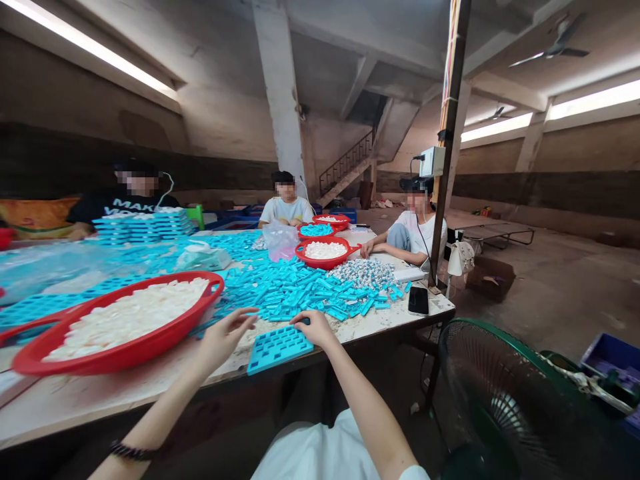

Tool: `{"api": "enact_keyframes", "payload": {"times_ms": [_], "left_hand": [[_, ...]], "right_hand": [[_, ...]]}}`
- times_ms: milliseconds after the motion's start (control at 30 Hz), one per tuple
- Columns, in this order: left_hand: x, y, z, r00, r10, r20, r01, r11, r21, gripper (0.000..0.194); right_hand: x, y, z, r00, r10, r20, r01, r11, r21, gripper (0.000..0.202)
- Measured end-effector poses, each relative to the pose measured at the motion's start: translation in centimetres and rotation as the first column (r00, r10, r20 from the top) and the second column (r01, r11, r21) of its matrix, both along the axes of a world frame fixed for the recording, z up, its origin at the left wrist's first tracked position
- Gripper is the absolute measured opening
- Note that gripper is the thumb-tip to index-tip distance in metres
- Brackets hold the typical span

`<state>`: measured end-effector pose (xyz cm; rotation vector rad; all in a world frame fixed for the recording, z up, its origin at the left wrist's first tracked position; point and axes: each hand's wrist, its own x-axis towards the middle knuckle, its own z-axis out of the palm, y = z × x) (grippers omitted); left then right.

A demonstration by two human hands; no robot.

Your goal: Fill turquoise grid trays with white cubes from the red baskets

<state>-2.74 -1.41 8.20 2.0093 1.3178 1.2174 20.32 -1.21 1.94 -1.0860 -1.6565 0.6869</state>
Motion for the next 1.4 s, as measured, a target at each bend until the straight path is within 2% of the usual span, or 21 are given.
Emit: {"api": "enact_keyframes", "payload": {"times_ms": [167, 400, 533, 767, 1200, 1400], "left_hand": [[4.0, 1.4, -2.9, 0.976, -0.164, 0.145, 0.181, 0.978, -0.108, 0.063], [4.9, 2.2, -4.8, 0.973, -0.184, 0.141, 0.195, 0.978, -0.072, 0.054], [5.1, 2.2, -4.8, 0.966, -0.215, 0.141, 0.223, 0.974, -0.044, 0.051], [5.3, 1.5, -4.4, 0.958, -0.285, 0.042, 0.288, 0.955, -0.078, 0.041], [6.2, 1.4, -4.0, 0.956, -0.294, -0.025, 0.291, 0.953, -0.087, 0.040], [6.2, 1.8, -4.1, 0.959, -0.279, -0.055, 0.273, 0.957, -0.099, 0.037]], "right_hand": [[0.0, -0.1, -0.1, 1.000, 0.028, 0.002, -0.028, 0.999, 0.018, 0.017], [0.3, -0.1, -0.5, 0.999, 0.035, 0.009, -0.036, 0.999, 0.021, 0.020], [0.3, 0.2, -0.8, 1.000, 0.020, 0.004, -0.020, 1.000, -0.001, 0.023], [0.3, 1.2, -1.5, 0.987, -0.006, -0.161, -0.005, 0.998, -0.067, 0.036], [0.4, 1.4, -1.8, 0.978, -0.075, -0.196, 0.059, 0.995, -0.085, 0.041], [0.4, 0.7, -1.3, 0.992, -0.066, -0.111, 0.061, 0.997, -0.046, 0.043]]}}
